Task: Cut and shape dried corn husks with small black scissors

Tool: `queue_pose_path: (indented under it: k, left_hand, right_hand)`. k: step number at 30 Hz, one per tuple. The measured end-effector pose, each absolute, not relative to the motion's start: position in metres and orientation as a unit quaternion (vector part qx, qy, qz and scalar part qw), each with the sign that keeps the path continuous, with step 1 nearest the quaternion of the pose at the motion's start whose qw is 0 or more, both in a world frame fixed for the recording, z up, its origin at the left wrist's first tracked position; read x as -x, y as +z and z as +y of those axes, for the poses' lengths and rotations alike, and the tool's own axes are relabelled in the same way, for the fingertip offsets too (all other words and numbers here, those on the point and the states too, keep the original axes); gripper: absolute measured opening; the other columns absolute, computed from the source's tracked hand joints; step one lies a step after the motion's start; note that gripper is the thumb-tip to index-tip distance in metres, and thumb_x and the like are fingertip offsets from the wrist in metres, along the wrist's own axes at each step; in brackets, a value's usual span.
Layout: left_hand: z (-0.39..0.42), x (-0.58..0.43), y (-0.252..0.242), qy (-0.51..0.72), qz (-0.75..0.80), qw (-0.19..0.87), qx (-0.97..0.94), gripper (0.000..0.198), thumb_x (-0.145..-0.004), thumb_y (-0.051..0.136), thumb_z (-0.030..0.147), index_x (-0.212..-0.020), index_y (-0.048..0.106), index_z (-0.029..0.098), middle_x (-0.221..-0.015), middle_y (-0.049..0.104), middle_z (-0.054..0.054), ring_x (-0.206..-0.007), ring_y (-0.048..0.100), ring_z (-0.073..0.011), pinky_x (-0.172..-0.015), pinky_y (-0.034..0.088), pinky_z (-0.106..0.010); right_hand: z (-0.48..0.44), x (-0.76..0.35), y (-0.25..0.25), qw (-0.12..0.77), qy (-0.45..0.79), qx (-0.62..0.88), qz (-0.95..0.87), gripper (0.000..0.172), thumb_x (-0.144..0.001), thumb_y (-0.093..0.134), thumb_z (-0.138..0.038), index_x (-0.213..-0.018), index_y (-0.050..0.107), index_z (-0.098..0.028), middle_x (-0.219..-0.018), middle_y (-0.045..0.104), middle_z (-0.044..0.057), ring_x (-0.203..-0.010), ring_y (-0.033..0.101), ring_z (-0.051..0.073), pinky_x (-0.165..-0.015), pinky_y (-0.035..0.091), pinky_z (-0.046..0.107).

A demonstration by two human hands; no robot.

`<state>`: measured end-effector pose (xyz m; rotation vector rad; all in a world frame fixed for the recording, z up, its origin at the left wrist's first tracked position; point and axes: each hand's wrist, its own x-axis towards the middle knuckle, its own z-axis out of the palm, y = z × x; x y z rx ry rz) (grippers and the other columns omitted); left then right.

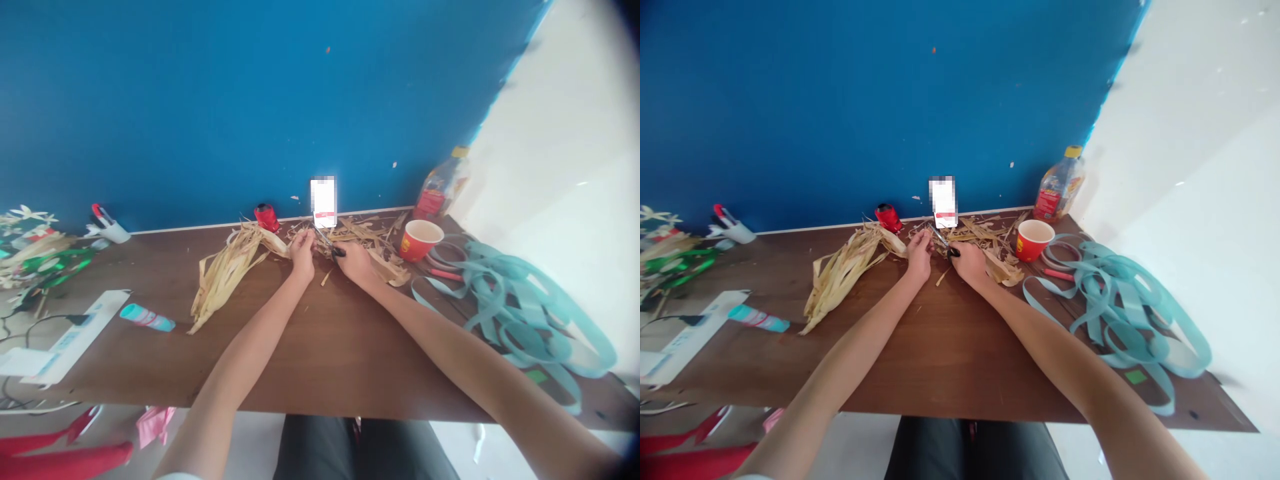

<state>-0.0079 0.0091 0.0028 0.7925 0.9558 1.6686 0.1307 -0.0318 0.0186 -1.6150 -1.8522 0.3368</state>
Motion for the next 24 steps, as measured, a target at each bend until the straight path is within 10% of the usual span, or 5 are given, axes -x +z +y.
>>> queue_pose_path:
  k: [24]
  left_hand:
    - [0.0035,0.0007,0.0017,0.637,0.431,0.447,-0.456,0.021,-0.082,0.065,0.035,-0.091,0.063,0.016,-0.079,0.066,-0.003,-0.065,0.056,-0.0108,-0.061,0.044,-0.023]
  right_hand:
    - [-0.0318,-0.1258,0.0198,0.334,0.129,0.619,-0.7,0.022,-0.077,0.057,-0.026,-0.095,0.071,-0.026,-0.085,0.073,0.003,-0.083,0.065,0.022,-0.066,0.041,0.027]
